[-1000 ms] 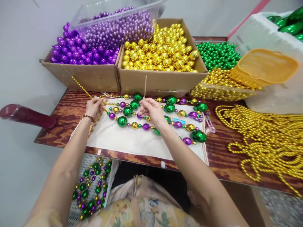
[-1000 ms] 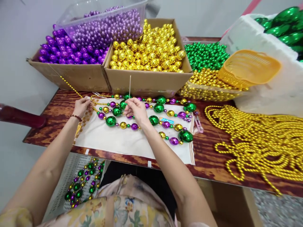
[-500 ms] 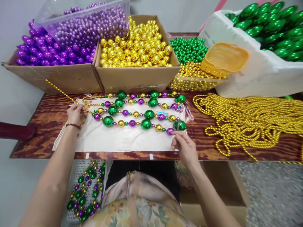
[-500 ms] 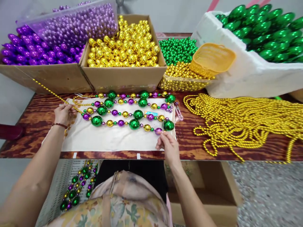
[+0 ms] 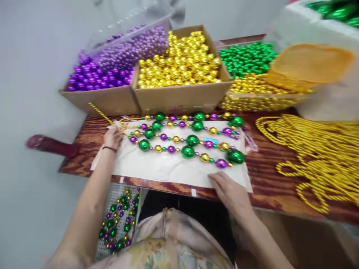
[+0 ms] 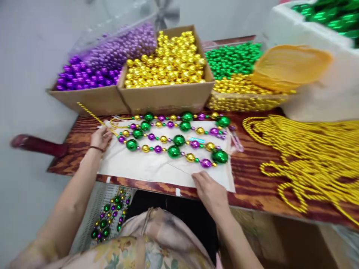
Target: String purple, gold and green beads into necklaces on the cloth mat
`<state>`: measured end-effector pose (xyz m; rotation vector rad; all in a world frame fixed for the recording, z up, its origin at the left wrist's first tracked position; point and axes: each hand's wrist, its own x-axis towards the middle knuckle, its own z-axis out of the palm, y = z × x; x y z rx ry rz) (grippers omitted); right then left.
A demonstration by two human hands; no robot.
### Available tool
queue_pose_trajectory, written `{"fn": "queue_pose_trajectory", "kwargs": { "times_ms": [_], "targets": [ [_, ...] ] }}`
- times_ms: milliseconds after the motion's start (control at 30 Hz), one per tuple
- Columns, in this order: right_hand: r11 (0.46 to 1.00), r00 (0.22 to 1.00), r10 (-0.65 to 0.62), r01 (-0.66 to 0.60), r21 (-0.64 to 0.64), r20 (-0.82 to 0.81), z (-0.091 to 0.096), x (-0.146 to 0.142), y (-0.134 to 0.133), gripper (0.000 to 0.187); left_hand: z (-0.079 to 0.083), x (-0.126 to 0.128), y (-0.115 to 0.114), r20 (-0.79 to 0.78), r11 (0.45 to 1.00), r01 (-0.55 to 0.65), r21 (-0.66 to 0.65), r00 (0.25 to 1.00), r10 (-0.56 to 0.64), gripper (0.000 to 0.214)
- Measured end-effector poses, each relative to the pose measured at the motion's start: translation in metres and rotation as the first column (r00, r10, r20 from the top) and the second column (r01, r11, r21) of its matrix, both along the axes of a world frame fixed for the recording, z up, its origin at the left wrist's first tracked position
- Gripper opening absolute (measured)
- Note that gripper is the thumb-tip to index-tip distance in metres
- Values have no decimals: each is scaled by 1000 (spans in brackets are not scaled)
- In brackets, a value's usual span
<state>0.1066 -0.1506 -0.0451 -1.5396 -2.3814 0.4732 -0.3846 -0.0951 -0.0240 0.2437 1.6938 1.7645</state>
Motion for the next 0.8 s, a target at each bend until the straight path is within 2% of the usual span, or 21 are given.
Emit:
{"fn": "queue_pose_trajectory", "kwargs": {
  "times_ms": [100,267,467,633,800],
  "targets": [
    [997,993,42,-48,57,110,-9,0,11,35,-2,-7,0,-4,999,-31,30,999,31,21],
    [986,983,143,-151,67,119,-12,-2,17,38,1,-12,-2,-11,997,-52,61,999,53,23],
    [989,977,130,-140,50,171,-22,1,21,35,4,-14,-6,-75,993,-78,90,994,85,22],
    [989,986,121,-130,74,112,-27,-1,23,35,10,-16,-16,-144,979,-142,144,976,162,18],
    [992,992,102,-108,71,77,-28,-2,23,34,15,-21,-25,-130,970,-162,183,974,187,17]
  ]
}}
